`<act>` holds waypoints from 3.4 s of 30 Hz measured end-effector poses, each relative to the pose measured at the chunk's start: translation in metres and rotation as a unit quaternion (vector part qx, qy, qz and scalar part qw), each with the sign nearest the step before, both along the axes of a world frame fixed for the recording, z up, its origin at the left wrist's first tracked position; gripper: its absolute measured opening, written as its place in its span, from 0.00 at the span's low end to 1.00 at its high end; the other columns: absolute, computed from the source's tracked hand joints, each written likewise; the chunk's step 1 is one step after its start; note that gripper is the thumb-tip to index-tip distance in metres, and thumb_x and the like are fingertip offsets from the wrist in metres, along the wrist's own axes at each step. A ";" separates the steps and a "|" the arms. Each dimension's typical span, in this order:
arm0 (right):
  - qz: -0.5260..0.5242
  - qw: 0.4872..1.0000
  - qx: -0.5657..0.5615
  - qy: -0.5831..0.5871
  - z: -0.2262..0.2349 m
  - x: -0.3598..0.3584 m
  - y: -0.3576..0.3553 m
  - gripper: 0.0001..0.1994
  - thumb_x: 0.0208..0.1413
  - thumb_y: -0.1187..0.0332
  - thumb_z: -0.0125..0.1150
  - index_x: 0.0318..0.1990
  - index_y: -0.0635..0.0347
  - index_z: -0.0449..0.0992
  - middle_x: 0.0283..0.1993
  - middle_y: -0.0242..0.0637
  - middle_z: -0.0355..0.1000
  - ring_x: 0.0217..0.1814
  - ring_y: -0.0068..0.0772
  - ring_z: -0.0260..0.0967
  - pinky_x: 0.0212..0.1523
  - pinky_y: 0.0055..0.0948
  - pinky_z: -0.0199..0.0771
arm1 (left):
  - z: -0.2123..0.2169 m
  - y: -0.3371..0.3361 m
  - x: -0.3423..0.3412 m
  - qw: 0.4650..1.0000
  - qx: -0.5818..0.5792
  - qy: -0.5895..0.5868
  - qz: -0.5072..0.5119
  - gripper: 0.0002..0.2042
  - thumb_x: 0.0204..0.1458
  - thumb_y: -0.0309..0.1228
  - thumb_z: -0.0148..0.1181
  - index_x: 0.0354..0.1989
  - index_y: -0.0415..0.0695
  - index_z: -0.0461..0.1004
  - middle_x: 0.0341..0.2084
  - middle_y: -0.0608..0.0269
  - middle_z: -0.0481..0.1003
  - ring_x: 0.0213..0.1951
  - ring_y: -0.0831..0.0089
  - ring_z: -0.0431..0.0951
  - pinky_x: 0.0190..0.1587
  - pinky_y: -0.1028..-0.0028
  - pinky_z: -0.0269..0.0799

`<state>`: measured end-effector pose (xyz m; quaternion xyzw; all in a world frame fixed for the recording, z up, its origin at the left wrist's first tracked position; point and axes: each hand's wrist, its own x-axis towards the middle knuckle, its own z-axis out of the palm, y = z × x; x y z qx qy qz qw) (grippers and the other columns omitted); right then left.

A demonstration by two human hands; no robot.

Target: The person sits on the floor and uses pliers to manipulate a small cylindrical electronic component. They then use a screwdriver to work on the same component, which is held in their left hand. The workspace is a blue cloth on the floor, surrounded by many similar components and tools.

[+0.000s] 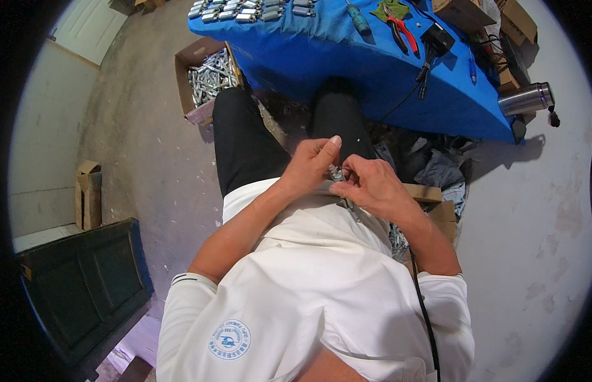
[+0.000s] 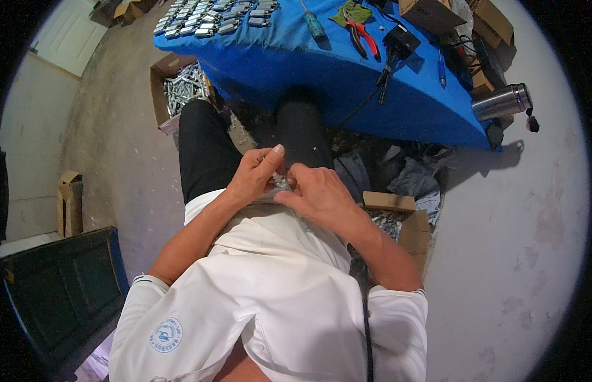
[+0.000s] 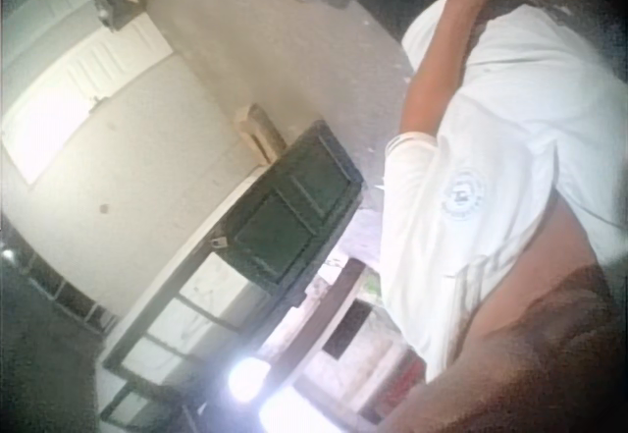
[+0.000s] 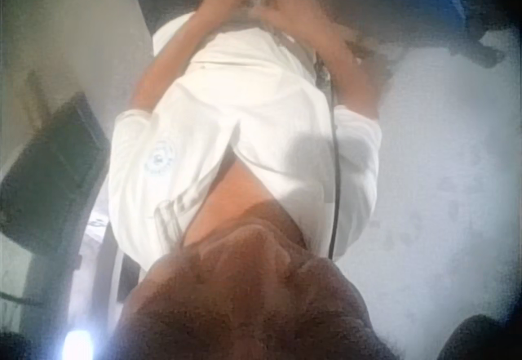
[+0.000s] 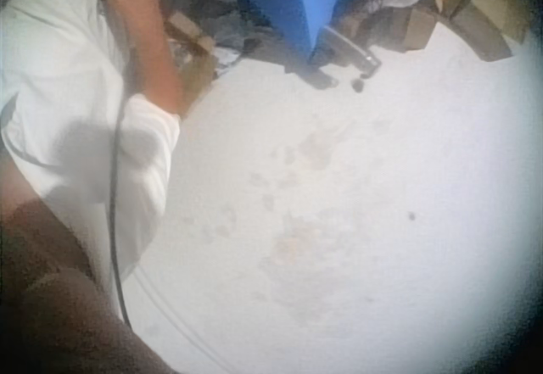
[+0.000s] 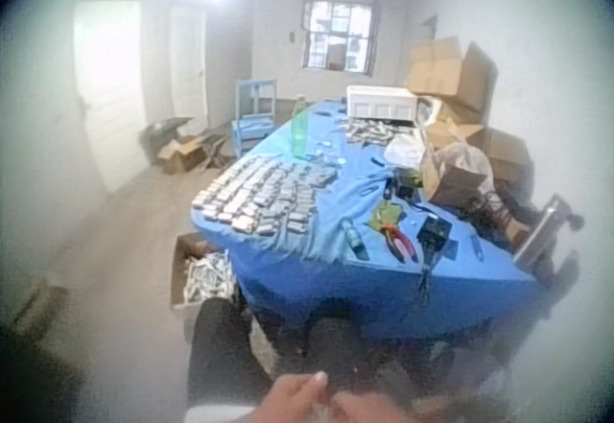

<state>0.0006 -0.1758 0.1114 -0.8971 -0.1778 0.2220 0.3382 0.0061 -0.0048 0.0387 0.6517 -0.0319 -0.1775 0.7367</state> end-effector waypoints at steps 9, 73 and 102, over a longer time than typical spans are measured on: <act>-0.035 0.996 -0.025 -0.072 -0.003 -0.012 0.007 0.14 0.44 0.64 0.71 0.33 0.61 0.73 0.23 0.36 0.70 0.24 0.32 0.69 0.30 0.29 0.70 | -0.005 0.008 0.000 0.991 -0.084 0.100 -0.013 0.21 0.62 0.50 0.49 0.24 0.47 0.69 0.18 0.73 0.65 0.19 0.85 0.62 0.19 0.83 0.54; -0.142 0.971 0.131 0.139 -0.043 -0.022 0.004 0.10 0.49 0.69 0.63 0.37 0.66 0.74 0.28 0.32 0.72 0.28 0.19 0.67 0.30 0.22 0.69 | -0.073 0.013 0.019 0.982 -0.006 -0.060 0.181 0.20 0.60 0.48 0.53 0.19 0.49 0.65 0.11 0.77 0.58 0.12 0.84 0.54 0.15 0.80 0.45; -0.175 0.933 0.214 0.232 -0.051 -0.021 0.013 0.12 0.53 0.69 0.66 0.41 0.64 0.72 0.30 0.27 0.70 0.28 0.13 0.65 0.29 0.16 0.68 | -0.040 0.006 0.012 0.977 0.052 0.106 0.180 0.35 0.57 0.66 0.39 0.21 0.43 0.70 0.13 0.68 0.65 0.16 0.78 0.62 0.19 0.75 0.57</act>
